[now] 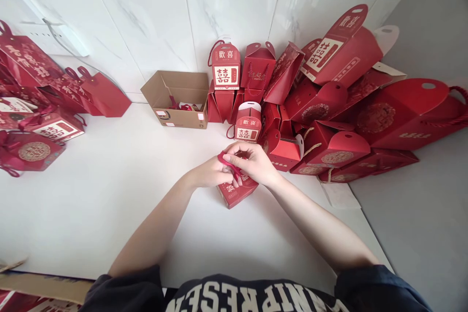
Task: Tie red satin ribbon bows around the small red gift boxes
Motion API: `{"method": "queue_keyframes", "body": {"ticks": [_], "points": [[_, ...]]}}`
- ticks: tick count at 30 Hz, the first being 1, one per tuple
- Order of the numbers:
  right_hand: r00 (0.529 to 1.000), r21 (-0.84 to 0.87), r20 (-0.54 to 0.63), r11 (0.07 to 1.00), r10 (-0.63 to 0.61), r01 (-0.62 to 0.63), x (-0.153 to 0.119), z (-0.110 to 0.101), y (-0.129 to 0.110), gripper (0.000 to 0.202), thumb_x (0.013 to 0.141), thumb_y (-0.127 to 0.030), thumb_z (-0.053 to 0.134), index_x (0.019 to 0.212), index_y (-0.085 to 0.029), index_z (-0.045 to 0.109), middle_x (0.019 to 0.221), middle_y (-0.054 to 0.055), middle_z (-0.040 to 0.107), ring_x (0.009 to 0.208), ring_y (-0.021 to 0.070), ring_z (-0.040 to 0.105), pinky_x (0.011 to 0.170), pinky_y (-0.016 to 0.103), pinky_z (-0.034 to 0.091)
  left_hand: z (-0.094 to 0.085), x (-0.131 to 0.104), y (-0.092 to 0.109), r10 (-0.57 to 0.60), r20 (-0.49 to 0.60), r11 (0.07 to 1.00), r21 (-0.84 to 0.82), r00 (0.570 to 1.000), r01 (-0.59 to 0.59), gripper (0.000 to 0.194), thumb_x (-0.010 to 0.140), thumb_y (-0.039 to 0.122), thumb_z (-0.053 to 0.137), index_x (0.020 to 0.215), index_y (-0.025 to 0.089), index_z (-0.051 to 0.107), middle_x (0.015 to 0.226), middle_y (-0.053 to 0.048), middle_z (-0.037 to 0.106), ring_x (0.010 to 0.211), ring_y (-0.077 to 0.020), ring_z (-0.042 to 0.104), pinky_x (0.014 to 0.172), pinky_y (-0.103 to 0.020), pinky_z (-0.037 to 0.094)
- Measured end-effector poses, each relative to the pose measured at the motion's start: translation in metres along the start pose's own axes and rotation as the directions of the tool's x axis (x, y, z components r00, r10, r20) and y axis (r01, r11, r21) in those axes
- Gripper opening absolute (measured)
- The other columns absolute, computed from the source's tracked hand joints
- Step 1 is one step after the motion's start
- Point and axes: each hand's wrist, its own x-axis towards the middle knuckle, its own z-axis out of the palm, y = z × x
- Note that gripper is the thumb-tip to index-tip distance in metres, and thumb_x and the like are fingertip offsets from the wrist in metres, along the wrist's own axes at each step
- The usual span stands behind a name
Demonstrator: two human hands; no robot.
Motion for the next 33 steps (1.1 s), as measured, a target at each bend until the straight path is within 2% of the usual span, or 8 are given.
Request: {"method": "queue_keyframes", "body": {"ticks": [2,5,9,12,18,23,29,33], "points": [[0.999,0.014,0.040,0.999,0.035,-0.035,0.000,0.001,0.000,0.030,0.082,-0.048,0.069,0.080,-0.020,0.059,0.083,0.002,0.068,0.041,0.0111,0.058,0.035,0.026,0.045,0.001,-0.001,0.003,0.018,-0.005,1.000,0.009,1.000,-0.018,0.015,0.076,0.012,0.063,0.090,0.012,0.065,0.077,-0.005,0.072,0.074,-0.0178,0.070,0.071,-0.030,0.058],[0.996,-0.040,0.078,0.998,0.052,-0.049,0.000,-0.003,-0.001,0.031,0.084,-0.051,0.065,0.082,-0.020,0.060,0.080,0.001,0.067,0.043,0.0104,0.057,0.039,0.025,0.045,0.003,-0.002,0.005,-0.065,-0.072,0.998,0.013,0.995,0.066,0.016,0.085,0.024,0.057,0.086,0.011,0.066,0.076,-0.007,0.071,0.071,-0.0171,0.069,0.070,-0.030,0.057],[0.992,-0.121,0.090,0.990,0.085,-0.073,0.000,-0.022,0.001,0.033,0.093,-0.052,0.051,0.098,-0.020,0.061,0.089,0.002,0.068,0.061,0.0109,0.061,0.060,0.026,0.052,0.002,-0.003,0.006,-0.142,-0.020,0.990,0.006,0.990,0.142,0.029,0.090,0.025,0.044,0.092,0.011,0.070,0.085,-0.008,0.073,0.078,-0.0150,0.070,0.074,-0.025,0.054],[0.991,-0.269,0.090,0.961,0.097,-0.070,-0.003,-0.038,0.003,0.037,0.096,-0.052,0.046,0.097,-0.019,0.063,0.090,0.003,0.067,0.078,0.0141,0.062,0.075,0.028,0.050,-0.001,-0.005,0.008,-0.140,0.012,0.990,0.002,0.990,0.140,0.029,0.089,0.023,0.045,0.099,0.013,0.071,0.089,-0.007,0.073,0.081,-0.0148,0.069,0.076,-0.025,0.053],[0.975,-0.308,0.192,0.950,0.112,-0.048,-0.010,-0.051,0.008,0.030,0.090,-0.049,0.058,0.095,-0.019,0.064,0.074,0.000,0.062,0.067,0.0138,0.056,0.062,0.027,0.044,-0.003,-0.006,0.008,-0.103,0.037,0.994,0.022,0.994,0.103,0.024,0.089,0.026,0.052,0.100,0.012,0.068,0.093,-0.009,0.073,0.085,-0.0173,0.069,0.079,-0.029,0.053],[0.981,-0.308,0.188,0.951,0.050,0.011,-0.015,-0.049,0.004,0.023,0.091,-0.041,0.059,0.098,-0.019,0.063,0.074,0.000,0.061,0.068,0.0141,0.057,0.066,0.028,0.046,-0.008,-0.007,0.002,-0.052,0.085,0.994,0.099,0.995,0.043,0.024,0.083,0.017,0.060,0.106,0.014,0.067,0.096,-0.008,0.073,0.092,-0.0190,0.069,0.086,-0.032,0.054],[0.962,-0.375,0.271,0.915,-0.045,0.149,-0.025,-0.046,-0.004,0.013,0.089,-0.032,0.062,0.099,-0.022,0.061,0.095,0.004,0.063,0.087,0.0173,0.061,0.082,0.033,0.049,-0.008,-0.006,0.000,-0.010,0.055,0.995,0.097,0.998,0.004,0.015,0.083,0.015,0.056,0.090,0.015,0.070,0.090,-0.005,0.073,0.088,-0.0176,0.070,0.081,-0.030,0.056],[0.973,-0.519,0.204,0.830,-0.112,0.204,-0.027,-0.040,-0.002,0.018,0.081,-0.029,0.073,0.095,-0.024,0.064,0.124,0.008,0.054,0.119,0.0236,0.052,0.103,0.040,0.041,-0.006,-0.006,0.003,-0.054,0.018,0.992,0.116,0.998,0.051,0.015,0.083,0.016,0.056,0.082,0.015,0.071,0.088,-0.005,0.074,0.088,-0.0179,0.070,0.081,-0.028,0.055]]}}
